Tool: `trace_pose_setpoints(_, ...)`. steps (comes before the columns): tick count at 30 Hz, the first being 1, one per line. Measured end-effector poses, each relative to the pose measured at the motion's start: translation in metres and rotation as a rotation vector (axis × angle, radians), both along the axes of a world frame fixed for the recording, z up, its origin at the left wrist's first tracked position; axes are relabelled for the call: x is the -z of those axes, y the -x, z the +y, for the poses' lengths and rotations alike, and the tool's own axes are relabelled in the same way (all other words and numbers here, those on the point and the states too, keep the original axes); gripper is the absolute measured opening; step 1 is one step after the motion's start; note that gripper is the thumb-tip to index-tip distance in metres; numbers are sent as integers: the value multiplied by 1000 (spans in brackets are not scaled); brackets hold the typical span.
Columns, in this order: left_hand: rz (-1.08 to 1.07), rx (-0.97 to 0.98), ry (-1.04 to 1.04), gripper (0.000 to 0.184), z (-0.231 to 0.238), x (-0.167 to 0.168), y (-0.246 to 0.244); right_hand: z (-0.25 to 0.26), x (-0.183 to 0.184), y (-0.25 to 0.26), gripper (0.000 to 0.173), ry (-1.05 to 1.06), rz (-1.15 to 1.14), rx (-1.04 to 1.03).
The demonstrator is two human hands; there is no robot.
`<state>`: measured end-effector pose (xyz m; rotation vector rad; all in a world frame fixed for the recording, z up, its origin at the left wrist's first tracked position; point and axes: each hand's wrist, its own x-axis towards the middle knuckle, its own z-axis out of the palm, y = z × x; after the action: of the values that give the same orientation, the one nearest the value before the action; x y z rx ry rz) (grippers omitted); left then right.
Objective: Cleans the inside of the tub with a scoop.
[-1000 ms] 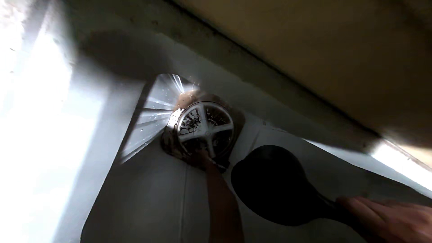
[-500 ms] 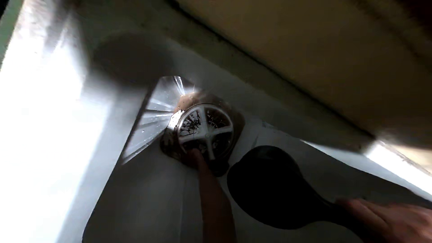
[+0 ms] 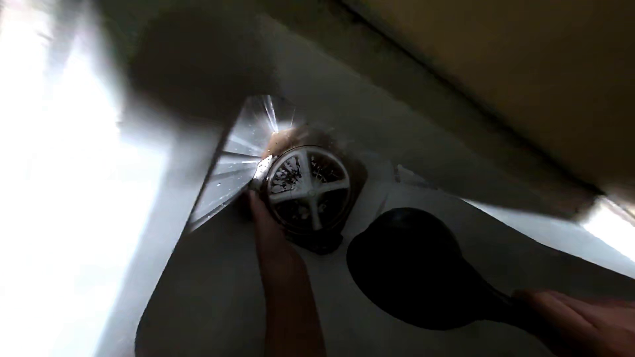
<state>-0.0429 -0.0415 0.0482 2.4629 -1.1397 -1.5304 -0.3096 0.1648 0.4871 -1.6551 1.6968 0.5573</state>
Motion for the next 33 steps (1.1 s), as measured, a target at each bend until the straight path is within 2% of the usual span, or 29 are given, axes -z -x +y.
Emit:
trace_pose_setpoints(2,-176,53,34,50,18,29,21,-1,0,1,15,34,6,-18)
trace_pose_setpoints(3,-222,30,48,55,29,43,31,-2,0,1,15,45,11,-16)
trace_pose_setpoints(5,-325,101,124,63,53,61,36,-1,1,1,15,54,12,-3)
trace_pose_setpoints(7,-355,241,208,60,55,63,20,0,3,-1,17,79,-1,0)
trace_pose_setpoints(9,-410,381,256,52,36,57,11,-1,2,0,17,83,-3,5)
trace_pose_setpoints(12,-487,400,259,52,39,66,0,-1,2,-2,15,95,-9,16)
trace_pose_setpoints(15,-427,321,407,50,57,68,2,0,1,0,14,120,14,13)
trace_pose_setpoints(17,-407,129,409,45,67,46,18,0,3,-1,14,111,13,-5)
trace_pose_setpoints(18,-379,48,282,41,71,24,34,-1,3,-2,15,99,5,-4)
trace_pose_setpoints(19,-320,37,27,42,70,2,47,-1,2,-2,15,82,-4,2)
trace_pose_setpoints(20,-233,59,-178,46,68,-11,53,-2,2,-1,16,76,-5,4)
trace_pose_setpoints(21,-190,53,-296,48,66,-14,58,-2,2,1,17,75,-1,7)
trace_pose_setpoints(23,-384,26,-109,44,74,13,59,-2,2,2,18,64,-4,15)
trace_pose_setpoints(24,-373,35,-33,42,64,12,46,-1,3,1,17,58,-7,14)
trace_pose_setpoints(25,-263,60,-74,42,42,-3,27,-1,3,1,18,52,-9,11)
trace_pose_setpoints(26,-221,88,-75,43,23,-3,15,-1,3,1,18,44,-9,15)
trace_pose_setpoints(27,-344,52,120,41,20,21,18,-2,2,2,17,44,1,18)
trace_pose_setpoints(28,-343,-17,202,42,12,32,22,-3,2,2,17,43,15,25)
trace_pose_setpoints(29,-207,-75,136,43,1,19,20,-3,2,0,18,40,22,37)
trace_pose_setpoints(31,70,-143,-244,49,-32,-32,4,-3,3,-2,18,45,14,25)
trace_pose_setpoints(33,-176,-109,155,45,-10,18,39,-5,2,2,19,37,12,36)
